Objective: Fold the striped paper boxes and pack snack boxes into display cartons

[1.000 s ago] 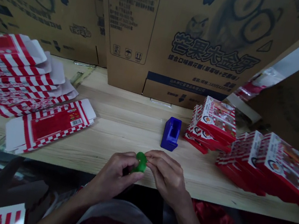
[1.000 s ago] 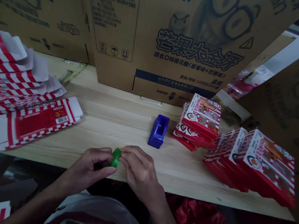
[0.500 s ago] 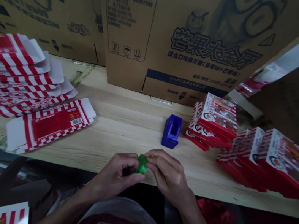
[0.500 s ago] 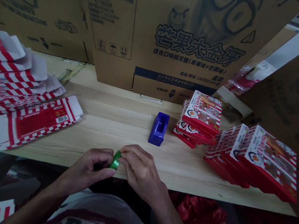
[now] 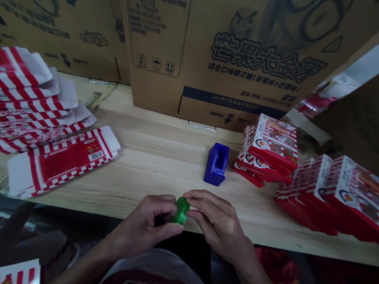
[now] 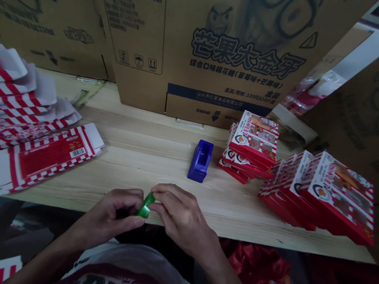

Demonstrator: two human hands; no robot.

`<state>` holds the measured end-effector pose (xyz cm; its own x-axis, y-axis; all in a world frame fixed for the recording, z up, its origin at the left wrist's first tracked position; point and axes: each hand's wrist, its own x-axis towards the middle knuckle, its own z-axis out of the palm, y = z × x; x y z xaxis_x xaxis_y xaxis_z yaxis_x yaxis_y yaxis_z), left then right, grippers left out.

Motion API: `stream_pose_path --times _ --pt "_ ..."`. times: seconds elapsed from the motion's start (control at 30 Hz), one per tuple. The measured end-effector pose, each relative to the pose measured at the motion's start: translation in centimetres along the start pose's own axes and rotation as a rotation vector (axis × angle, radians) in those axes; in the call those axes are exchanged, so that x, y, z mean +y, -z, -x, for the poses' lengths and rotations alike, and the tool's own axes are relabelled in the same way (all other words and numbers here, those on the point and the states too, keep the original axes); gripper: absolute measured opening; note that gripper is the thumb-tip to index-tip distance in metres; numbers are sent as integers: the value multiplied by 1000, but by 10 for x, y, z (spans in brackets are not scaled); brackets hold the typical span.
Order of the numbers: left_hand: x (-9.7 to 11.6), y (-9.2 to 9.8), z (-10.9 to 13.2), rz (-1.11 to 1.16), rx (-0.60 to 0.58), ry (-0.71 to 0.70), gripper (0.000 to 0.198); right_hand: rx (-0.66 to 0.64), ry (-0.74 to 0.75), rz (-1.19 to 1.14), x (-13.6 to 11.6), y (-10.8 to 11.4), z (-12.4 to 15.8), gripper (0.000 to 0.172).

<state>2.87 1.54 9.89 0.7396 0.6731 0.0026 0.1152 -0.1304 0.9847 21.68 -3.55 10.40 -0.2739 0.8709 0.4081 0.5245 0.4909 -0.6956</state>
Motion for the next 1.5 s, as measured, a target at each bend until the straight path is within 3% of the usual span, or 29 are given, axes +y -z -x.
stream_pose_path --times 0.53,0.67,0.83,1.03,1.2,1.4,1.5 --pt "-1 -8 7 -34 19 16 33 36 -42 -35 -2 -7 8 18" --pt "-1 -9 7 -40 13 -15 30 40 -117 -186 -3 -4 6 9" --pt "2 -10 8 -80 10 -71 19 139 -310 -419 -5 -9 3 18" --pt "2 -12 9 -76 31 -131 20 229 -366 -566 -4 -15 3 9" --pt "-2 -13 10 -105 33 -131 23 292 -411 -552 -5 -19 3 9" --pt "-2 -13 8 -105 17 -99 24 313 -431 -489 -4 -21 3 21" --pt "-1 -11 6 -100 18 -98 23 311 -378 -516 -2 -20 4 24"
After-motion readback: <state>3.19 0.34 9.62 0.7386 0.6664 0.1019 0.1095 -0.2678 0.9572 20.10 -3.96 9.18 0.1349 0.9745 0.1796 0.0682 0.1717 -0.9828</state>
